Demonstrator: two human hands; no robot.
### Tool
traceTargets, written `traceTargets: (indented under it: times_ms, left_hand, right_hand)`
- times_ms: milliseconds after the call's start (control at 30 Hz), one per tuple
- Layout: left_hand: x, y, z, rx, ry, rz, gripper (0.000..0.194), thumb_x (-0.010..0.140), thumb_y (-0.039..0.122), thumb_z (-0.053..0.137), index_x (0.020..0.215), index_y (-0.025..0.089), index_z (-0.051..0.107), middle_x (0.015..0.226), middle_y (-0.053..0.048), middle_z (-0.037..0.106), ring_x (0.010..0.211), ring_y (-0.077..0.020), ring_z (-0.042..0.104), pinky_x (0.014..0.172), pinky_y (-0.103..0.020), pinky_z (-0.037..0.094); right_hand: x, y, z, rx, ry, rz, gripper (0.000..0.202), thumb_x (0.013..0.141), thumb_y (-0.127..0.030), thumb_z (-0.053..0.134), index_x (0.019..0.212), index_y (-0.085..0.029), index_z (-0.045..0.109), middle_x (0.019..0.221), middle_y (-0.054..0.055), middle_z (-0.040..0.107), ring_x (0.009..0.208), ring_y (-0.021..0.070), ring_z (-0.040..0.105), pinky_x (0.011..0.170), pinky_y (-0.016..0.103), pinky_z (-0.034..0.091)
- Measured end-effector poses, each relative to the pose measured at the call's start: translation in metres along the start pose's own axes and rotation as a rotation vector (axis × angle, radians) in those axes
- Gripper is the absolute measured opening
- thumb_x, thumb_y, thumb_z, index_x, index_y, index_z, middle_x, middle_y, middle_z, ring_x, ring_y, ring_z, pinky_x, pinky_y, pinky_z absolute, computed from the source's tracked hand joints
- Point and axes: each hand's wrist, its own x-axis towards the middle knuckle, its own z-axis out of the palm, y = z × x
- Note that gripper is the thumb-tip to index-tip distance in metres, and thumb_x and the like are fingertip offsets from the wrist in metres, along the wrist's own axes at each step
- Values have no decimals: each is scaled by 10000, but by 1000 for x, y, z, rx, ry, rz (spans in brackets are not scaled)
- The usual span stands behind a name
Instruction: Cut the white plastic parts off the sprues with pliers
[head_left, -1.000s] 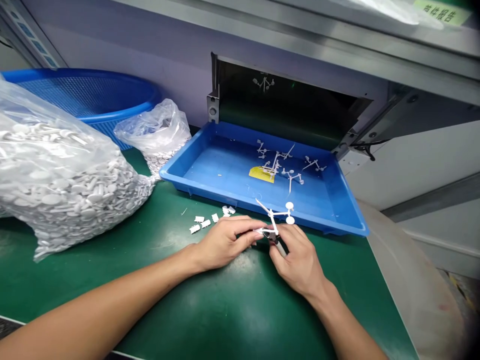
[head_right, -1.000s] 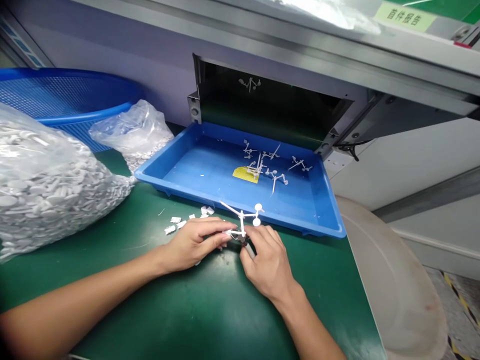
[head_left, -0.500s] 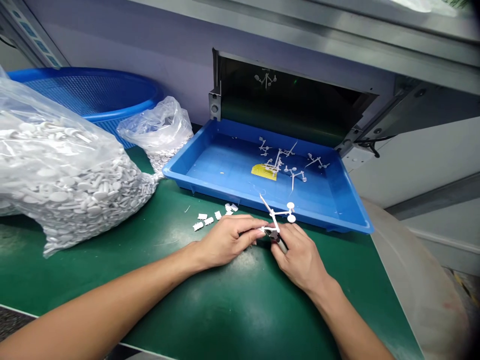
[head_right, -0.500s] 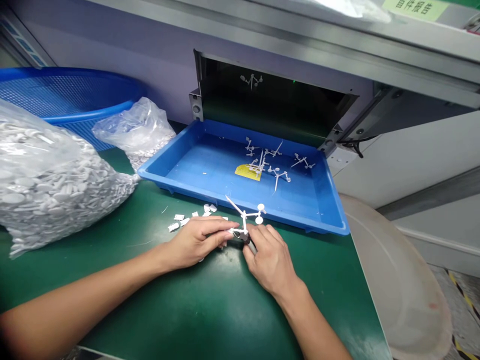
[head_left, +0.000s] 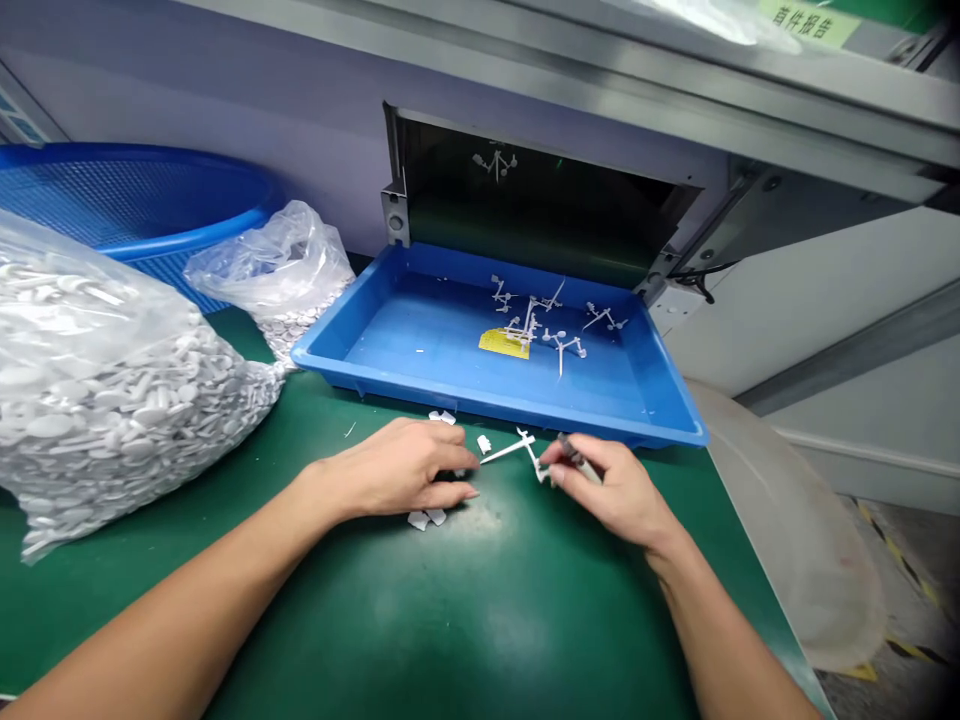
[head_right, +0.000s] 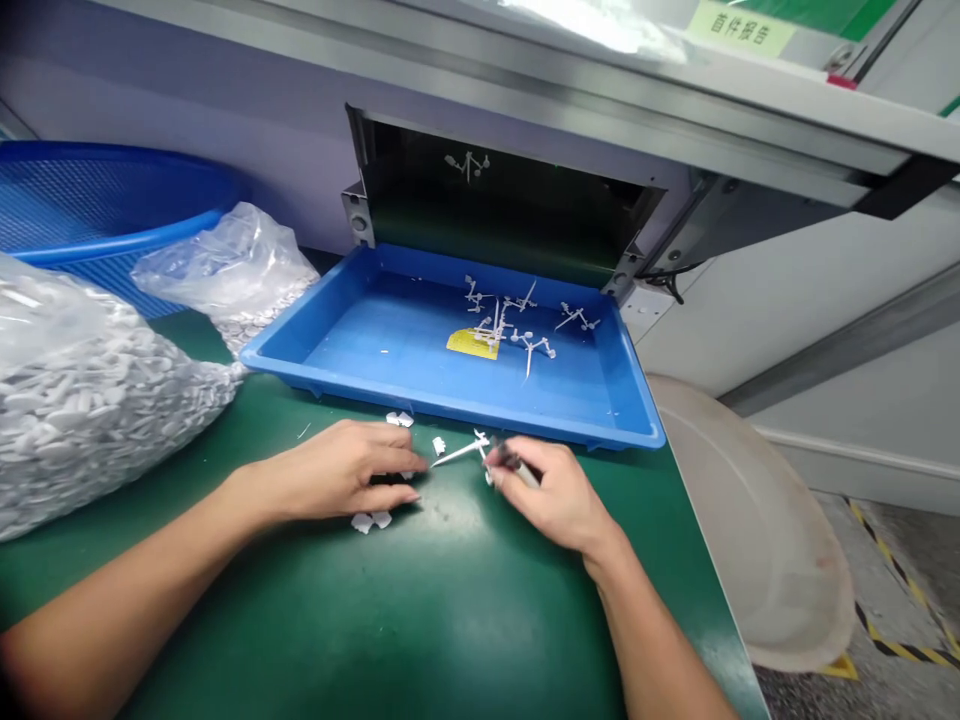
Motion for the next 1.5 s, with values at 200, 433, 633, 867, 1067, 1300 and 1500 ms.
traceTargets:
  times_ms: [200,433,633,867,1067,1300,1500]
  left_hand:
    - [3,-1,4,-52,36,-19,293,964,348,469,992,184,710,863,-49,655,767,-144,594,713,-223,423]
    - [18,50,33,-480,-137,-271,362,912,435,524,754,151,682,661,-17,654,548,-103,558,531,-199,381]
    - [26,52,64,-1060,-211,-589,459,840,568,573,771,119,643,646,-42,646,469,-115,565,401,-199,437]
    - [26,46,57,-1134,246,-595,292,837,386,641,917,108,682,731,-40,661,489,-83,564,448,-184,486]
    - [17,43,35,-683,522,-395,239,880,294,625,1068,185,726,942,-47,707,686,-115,643,626,-202,528]
    - [13,39,44,-532,492,-287,208,901,251,618,1071,192,722,950,-35,724,832,-138,667,791,-220,510]
    - [13,38,46,-495,477,-255,198,901,243,617,1056,188,726,950,-36,724,835,-143,672,766,-218,509]
  right_hand:
    - [-2,3,-4,-37,319,100,278,880,-357,563,1102,-221,658,758,-22,620,624,123,542,621,231,431]
    - [0,-5,1,-194,-96,39,156,856,-325,580,857,-209,685,662,-46,598,595,117,492,556,217,342]
    - [-2,-11,29,-128,126,12,121,864,-281,576,883,-206,669,698,-39,612,621,112,520,588,220,379]
    - [-11,-14,30,16,431,-119,320,869,-247,571,1187,-245,610,1042,22,688,876,171,647,782,267,491]
    - [-3,-3,20,-255,301,-74,191,840,-179,538,995,-232,635,982,16,667,908,196,610,818,309,459]
    - [-4,-1,36,-361,168,-145,275,794,-124,547,1045,-231,584,1046,21,639,949,216,556,850,350,420]
    - [-4,-3,36,-374,162,-162,263,790,-119,558,1024,-238,569,1011,14,635,915,210,549,820,339,412]
